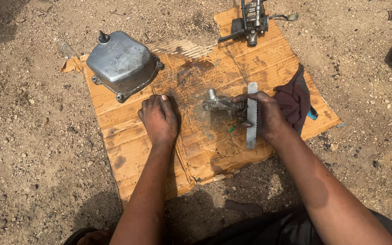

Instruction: The person cleans and disassembles a mechanical component on a piece of cardboard on the ground using a metal scraper and a small screwdriver.

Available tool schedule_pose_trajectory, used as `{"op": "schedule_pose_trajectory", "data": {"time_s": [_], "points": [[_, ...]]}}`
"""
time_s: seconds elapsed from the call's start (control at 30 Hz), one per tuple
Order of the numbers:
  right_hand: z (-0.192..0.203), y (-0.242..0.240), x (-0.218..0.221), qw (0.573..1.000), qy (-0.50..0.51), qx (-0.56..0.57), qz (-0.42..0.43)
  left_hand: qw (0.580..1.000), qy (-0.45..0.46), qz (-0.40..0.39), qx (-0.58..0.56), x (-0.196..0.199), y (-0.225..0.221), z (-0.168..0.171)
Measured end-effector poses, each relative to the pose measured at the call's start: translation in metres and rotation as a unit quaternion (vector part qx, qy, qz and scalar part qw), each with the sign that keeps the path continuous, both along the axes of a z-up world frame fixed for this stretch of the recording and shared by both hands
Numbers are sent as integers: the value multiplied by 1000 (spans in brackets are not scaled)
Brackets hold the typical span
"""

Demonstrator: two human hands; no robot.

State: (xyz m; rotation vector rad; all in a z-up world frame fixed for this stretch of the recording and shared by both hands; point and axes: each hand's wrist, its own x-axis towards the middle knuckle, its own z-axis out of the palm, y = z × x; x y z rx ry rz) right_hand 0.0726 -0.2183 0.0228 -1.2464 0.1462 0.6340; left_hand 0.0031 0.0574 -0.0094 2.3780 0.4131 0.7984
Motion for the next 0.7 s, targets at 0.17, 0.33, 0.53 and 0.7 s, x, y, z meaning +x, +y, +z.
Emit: {"op": "schedule_pose_trajectory", "data": {"time_s": [0.17,0.33,0.53,0.7], "points": [[-22,10,10,999,9,-22,-29,1000,29,5,-4,3,-2,-1],[-19,-3,15,990,-24,137,-25,1000,28,5,3,3,-2,-2],[-3,-5,17,995,0,-100,-30,1000,16,8,17,2,-2,2],[-11,-10,19,998,26,-14,-54,998,63,0,-17,-1,-7,7]]}}
